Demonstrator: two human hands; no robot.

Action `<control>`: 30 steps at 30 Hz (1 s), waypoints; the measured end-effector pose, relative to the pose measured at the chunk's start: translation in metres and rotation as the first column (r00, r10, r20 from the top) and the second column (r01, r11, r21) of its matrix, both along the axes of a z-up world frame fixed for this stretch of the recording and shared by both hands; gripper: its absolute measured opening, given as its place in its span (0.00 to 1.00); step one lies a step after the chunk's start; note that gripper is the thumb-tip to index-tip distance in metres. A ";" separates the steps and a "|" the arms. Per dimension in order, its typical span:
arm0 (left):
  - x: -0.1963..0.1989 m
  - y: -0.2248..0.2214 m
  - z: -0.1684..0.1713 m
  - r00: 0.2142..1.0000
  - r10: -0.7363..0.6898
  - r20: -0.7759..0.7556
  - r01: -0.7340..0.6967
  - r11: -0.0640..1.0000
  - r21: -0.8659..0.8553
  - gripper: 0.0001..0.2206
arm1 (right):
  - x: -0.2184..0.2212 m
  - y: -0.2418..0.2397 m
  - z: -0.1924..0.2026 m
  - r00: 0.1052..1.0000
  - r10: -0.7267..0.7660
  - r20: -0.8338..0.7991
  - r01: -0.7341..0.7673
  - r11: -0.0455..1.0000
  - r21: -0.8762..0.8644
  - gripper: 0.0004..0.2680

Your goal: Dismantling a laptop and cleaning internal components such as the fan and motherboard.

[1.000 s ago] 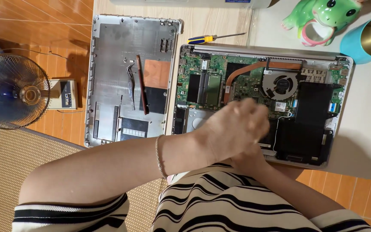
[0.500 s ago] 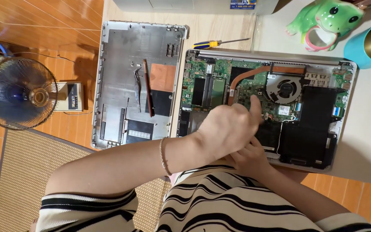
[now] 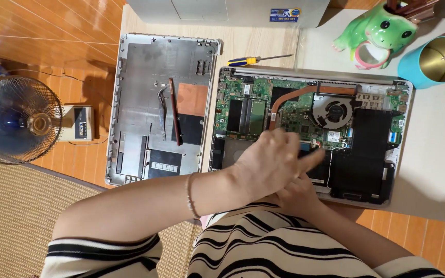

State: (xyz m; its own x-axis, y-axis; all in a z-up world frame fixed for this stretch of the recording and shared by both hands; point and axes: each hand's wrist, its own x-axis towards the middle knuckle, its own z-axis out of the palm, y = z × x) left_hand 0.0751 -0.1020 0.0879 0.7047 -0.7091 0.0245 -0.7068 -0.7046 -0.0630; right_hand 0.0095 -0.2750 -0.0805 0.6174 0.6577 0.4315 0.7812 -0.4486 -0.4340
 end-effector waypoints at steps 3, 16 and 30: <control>-0.009 0.008 -0.028 0.984 -0.177 -0.016 0.157 0.909 -0.386 0.17 | -0.004 0.000 -0.002 0.999 -0.025 -0.030 0.020 0.990 -0.140 0.13; -0.002 0.012 -0.021 0.974 -0.222 0.045 0.224 0.914 -0.339 0.14 | -0.003 0.001 0.001 0.998 -0.034 -0.061 0.029 0.996 -0.084 0.10; -0.004 0.005 -0.036 0.947 -0.321 0.025 0.313 0.898 -0.309 0.07 | -0.004 0.001 -0.011 0.976 -0.095 -0.197 0.057 0.980 -0.188 0.12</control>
